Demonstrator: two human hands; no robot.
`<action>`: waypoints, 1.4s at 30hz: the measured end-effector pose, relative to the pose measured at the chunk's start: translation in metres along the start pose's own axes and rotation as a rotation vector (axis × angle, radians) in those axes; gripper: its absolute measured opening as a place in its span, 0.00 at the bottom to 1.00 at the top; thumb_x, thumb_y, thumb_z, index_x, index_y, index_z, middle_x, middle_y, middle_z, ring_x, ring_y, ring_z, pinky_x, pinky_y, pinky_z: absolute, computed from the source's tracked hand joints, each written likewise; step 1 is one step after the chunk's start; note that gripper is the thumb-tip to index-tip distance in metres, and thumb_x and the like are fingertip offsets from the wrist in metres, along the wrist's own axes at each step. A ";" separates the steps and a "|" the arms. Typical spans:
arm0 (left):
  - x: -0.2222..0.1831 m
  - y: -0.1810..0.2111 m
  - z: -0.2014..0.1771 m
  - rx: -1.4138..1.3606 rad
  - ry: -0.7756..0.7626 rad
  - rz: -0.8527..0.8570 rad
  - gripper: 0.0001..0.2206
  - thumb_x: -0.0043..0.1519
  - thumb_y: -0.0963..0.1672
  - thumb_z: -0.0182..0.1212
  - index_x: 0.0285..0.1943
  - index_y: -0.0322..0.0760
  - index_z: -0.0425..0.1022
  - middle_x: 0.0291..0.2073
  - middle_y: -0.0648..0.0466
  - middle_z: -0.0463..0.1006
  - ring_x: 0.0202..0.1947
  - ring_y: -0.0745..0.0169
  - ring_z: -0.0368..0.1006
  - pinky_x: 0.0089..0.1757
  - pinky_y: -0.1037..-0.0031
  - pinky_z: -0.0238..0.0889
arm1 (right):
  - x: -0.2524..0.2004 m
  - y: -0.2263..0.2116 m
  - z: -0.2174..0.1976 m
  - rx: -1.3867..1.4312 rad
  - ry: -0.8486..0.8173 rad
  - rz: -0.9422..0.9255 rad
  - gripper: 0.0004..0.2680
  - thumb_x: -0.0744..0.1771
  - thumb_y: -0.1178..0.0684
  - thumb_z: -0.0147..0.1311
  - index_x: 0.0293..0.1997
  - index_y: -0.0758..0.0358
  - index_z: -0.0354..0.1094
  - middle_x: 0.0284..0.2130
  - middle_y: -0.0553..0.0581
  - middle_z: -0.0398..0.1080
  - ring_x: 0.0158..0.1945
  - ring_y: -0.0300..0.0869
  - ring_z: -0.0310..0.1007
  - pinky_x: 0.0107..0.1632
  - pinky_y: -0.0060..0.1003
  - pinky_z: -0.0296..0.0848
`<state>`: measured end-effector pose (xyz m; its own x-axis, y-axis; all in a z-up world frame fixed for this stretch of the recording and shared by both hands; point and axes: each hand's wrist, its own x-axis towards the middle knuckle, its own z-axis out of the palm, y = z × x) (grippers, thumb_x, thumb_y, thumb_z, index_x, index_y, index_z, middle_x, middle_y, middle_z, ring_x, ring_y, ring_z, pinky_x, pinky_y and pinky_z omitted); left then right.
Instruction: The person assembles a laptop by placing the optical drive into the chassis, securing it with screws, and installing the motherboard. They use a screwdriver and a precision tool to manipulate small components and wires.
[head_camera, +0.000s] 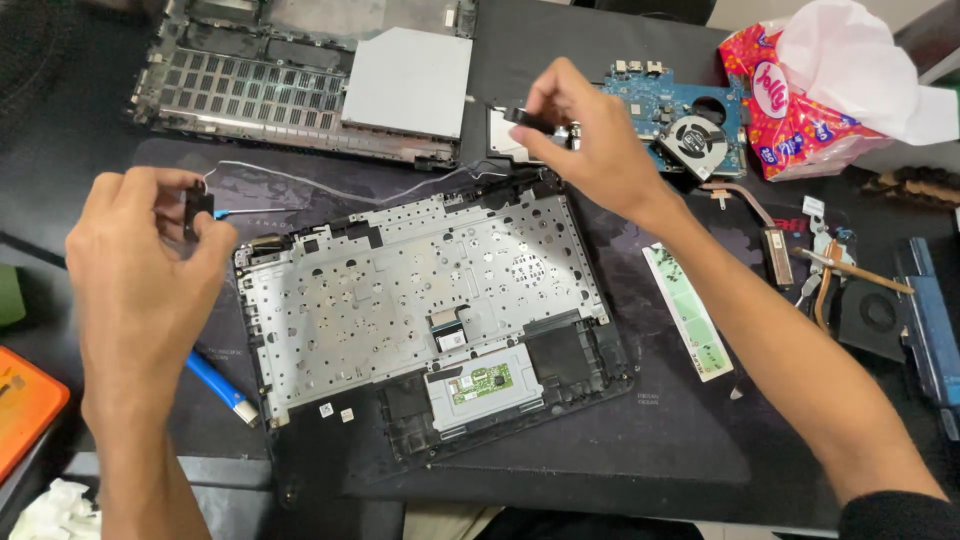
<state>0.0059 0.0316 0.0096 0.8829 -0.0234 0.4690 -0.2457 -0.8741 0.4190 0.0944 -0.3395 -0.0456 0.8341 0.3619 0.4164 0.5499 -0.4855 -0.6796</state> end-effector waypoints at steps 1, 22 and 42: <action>0.000 0.003 0.000 0.000 0.004 -0.002 0.10 0.59 0.36 0.63 0.49 0.23 0.77 0.38 0.40 0.74 0.33 0.49 0.73 0.37 0.63 0.67 | -0.009 -0.001 -0.004 -0.001 -0.002 -0.004 0.10 0.71 0.57 0.62 0.46 0.67 0.60 0.38 0.55 0.71 0.42 0.38 0.75 0.48 0.34 0.74; -0.028 0.054 0.072 -1.002 -0.676 -0.112 0.05 0.63 0.37 0.58 0.43 0.30 0.79 0.30 0.59 0.66 0.27 0.77 0.59 0.27 0.81 0.55 | -0.071 -0.061 -0.008 0.619 0.160 0.280 0.06 0.72 0.58 0.53 0.55 0.65 0.64 0.41 0.52 0.68 0.45 0.34 0.70 0.53 0.30 0.71; -0.040 0.084 0.093 -1.173 -0.584 -0.308 0.15 0.67 0.45 0.59 0.48 0.22 0.79 0.35 0.56 0.68 0.27 0.74 0.68 0.29 0.79 0.65 | -0.096 -0.081 0.029 0.131 -0.033 -0.076 0.09 0.70 0.65 0.50 0.56 0.68 0.59 0.55 0.65 0.73 0.57 0.46 0.78 0.58 0.37 0.75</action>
<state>-0.0130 -0.0856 -0.0462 0.9317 -0.3612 -0.0385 0.0567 0.0397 0.9976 -0.0315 -0.3116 -0.0479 0.7871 0.4210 0.4508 0.5993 -0.3488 -0.7206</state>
